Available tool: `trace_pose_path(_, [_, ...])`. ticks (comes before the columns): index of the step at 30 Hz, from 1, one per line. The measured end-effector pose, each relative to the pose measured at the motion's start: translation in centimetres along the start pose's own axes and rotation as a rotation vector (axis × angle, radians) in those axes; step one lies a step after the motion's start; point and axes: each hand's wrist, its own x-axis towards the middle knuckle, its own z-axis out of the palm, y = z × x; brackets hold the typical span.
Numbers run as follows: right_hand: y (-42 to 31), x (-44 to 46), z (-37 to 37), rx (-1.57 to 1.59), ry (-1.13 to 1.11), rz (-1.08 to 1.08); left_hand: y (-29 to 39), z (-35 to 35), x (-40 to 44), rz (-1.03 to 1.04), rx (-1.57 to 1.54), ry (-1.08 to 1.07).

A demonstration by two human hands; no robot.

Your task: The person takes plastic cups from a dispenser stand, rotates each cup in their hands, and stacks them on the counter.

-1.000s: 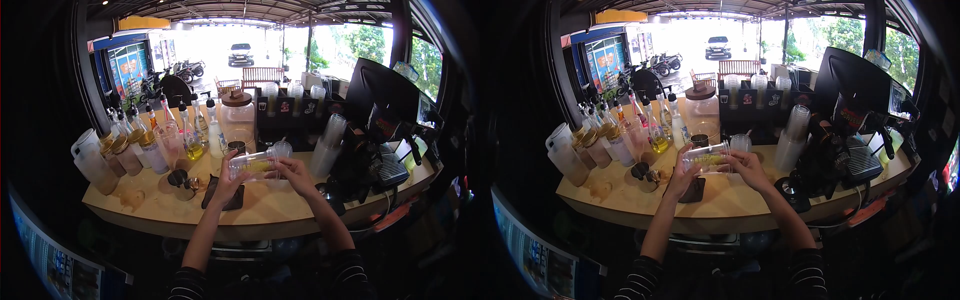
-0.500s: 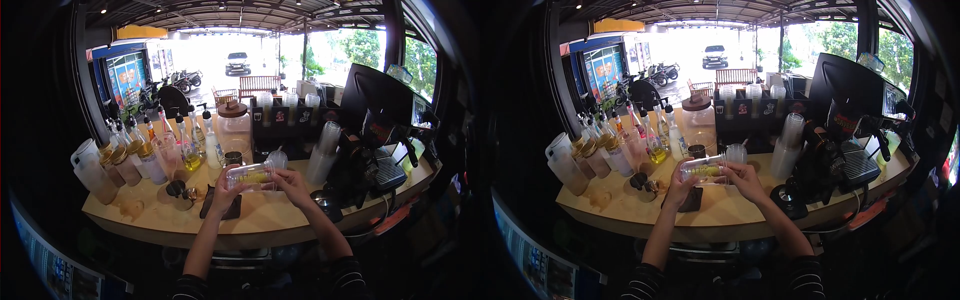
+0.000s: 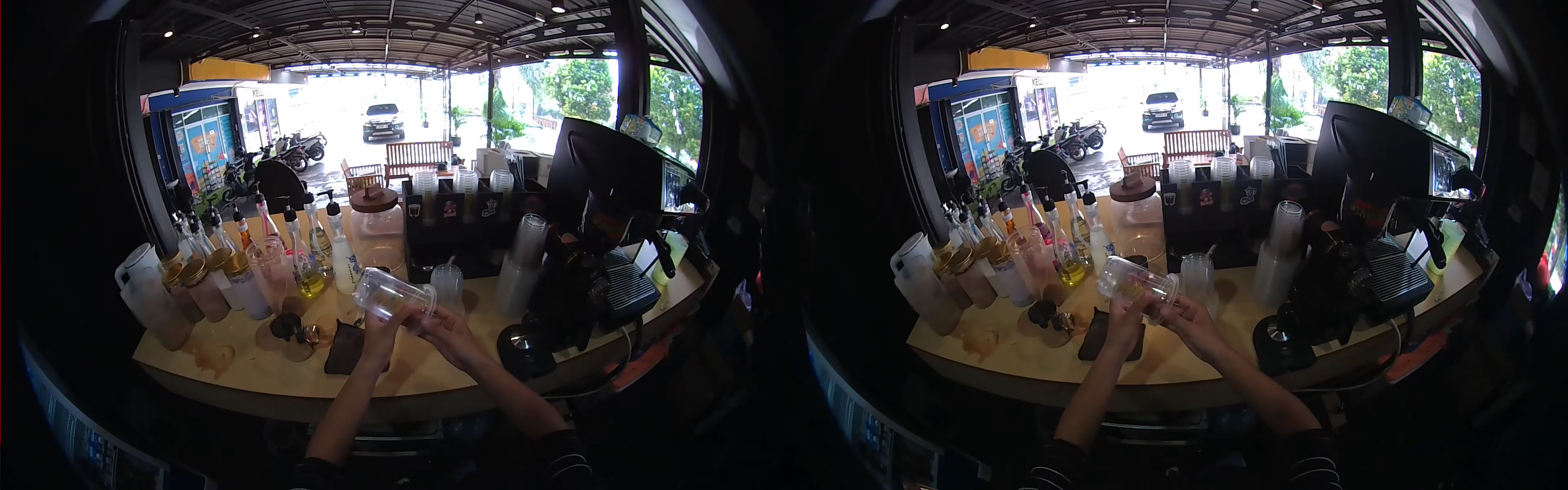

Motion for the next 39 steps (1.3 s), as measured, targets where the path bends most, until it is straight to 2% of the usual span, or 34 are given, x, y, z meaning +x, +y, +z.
trace_pose_path(2, [-0.4,0.2,-0.3,-0.052,-0.003,-0.003,0.5,-0.6,0.6,0.001,0.063,-0.015])
trace_pose_path(4, [-1.8,0.4,-1.1,-0.397,0.026,0.068,2.0,-0.6,1.6,0.173,0.192,-0.146])
trace_pose_path(5, [-2.5,0.5,-1.3,-0.395,0.031,0.056,2.7,-0.4,2.0,0.176,0.197,-0.157])
trace_pose_path(7, [-5.1,0.4,-0.4,-0.893,0.196,-0.235,3.8,0.1,2.9,0.325,0.344,-0.154])
trace_pose_path(9, [-7.8,0.8,0.8,-0.926,0.178,-0.297,4.2,0.7,4.1,0.278,0.410,-0.201])
trace_pose_path(11, [-10.9,1.1,3.4,-1.291,0.060,-0.553,5.1,2.2,4.8,0.437,0.813,-0.259])
trace_pose_path(12, [-11.7,1.4,4.0,-1.281,0.063,-0.563,5.3,3.0,5.1,0.461,0.856,-0.283])
trace_pose_path(14, [-12.8,2.0,4.2,-1.569,0.052,-0.471,5.6,4.2,5.7,0.499,0.896,-0.284])
trace_pose_path(19, [-15.0,5.1,1.4,-1.623,0.053,-0.491,5.6,6.8,9.1,0.590,0.928,-0.327])
trace_pose_path(21, [-15.6,6.8,-0.3,-1.738,0.094,-0.575,4.3,7.5,11.5,0.516,0.872,-0.364])
trace_pose_path(23, [-17.5,9.0,-2.1,-1.732,0.112,-0.564,2.9,8.7,14.5,0.668,0.903,-0.290])
trace_pose_path(27, [-23.3,14.6,-6.8,-1.836,0.401,-0.505,0.9,11.1,20.1,0.611,0.995,-0.170])
trace_pose_path(28, [-24.3,16.3,-8.7,-1.835,0.407,-0.507,0.5,11.6,21.1,0.549,1.019,-0.239])
trace_pose_path(29, [-25.1,17.9,-10.9,-1.828,0.423,-0.448,-0.5,11.7,22.3,0.552,1.020,-0.245])
trace_pose_path(31, [-25.9,20.6,-14.6,-1.821,0.445,-0.392,-2.8,11.9,24.7,0.501,1.218,-0.449])
trace_pose_path(33, [-26.2,22.7,-17.1,-1.801,0.542,-0.287,-4.1,12.0,25.3,0.440,1.296,-0.462])
trace_pose_path(35, [-26.6,24.1,-19.0,-1.877,0.498,-0.247,-4.6,12.1,25.5,0.347,1.633,-0.499])
trace_pose_path(37, [-27.1,24.3,-18.8,-1.993,0.360,-0.111,-4.9,11.9,25.2,0.317,1.643,-0.491])
trace_pose_path(39, [-27.2,24.5,-19.5,-2.037,0.342,-0.045,-5.1,11.6,24.6,0.425,1.748,-0.496])
